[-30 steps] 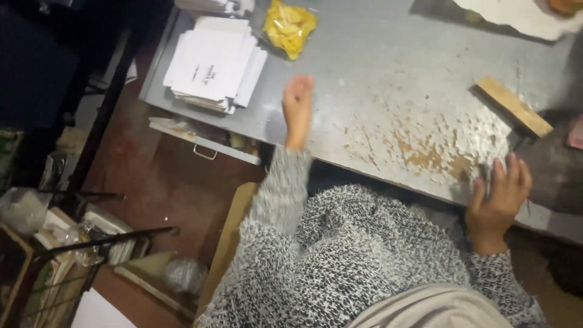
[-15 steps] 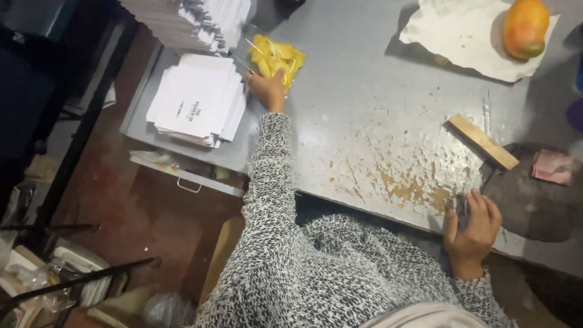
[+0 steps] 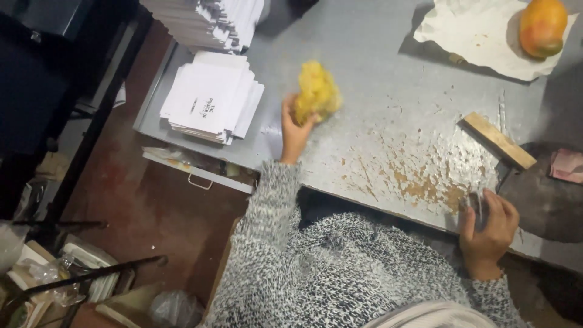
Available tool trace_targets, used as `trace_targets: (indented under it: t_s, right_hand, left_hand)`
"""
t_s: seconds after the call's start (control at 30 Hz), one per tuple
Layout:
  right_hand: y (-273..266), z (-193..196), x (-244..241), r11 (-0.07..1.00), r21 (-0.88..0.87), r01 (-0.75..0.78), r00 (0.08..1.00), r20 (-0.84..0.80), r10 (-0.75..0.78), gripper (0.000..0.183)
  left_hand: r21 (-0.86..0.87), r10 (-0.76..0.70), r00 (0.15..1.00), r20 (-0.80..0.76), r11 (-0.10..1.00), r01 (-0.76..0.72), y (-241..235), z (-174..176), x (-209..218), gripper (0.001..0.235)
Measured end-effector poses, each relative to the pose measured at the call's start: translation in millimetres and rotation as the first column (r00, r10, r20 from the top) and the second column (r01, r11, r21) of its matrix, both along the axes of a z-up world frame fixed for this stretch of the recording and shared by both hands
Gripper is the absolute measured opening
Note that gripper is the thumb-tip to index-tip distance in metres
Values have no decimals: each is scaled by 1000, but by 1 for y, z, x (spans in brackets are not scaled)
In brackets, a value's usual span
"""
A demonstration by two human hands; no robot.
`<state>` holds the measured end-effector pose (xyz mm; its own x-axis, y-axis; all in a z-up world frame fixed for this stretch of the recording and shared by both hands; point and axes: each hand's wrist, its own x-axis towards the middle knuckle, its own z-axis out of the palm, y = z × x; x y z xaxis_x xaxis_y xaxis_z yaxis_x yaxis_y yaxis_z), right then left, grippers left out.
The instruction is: Folding printed sheets of paper into booklets and using a wooden block to create sharp creases.
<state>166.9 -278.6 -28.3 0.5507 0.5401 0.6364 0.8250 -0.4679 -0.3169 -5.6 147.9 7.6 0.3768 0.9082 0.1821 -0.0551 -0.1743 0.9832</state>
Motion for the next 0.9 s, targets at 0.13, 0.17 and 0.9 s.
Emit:
trace_targets:
  t_s: [0.13,0.17,0.9]
  right_hand:
    - [14,42,-6,987,142,-75,994,-74,86,24]
    - [22,61,-9,969,199,-146,987,-32,155,17]
    - [125,215,-53,561,-707,-431,902,-331,277,31]
  left_hand:
    - [-60,-235,971,-31,971,233,-62,26,-15,69]
    - [-162,-318,947,52,933,322,-78,35,-17,69]
    - [-103,-808,479,-343,539,836,-147,58,-11,47]
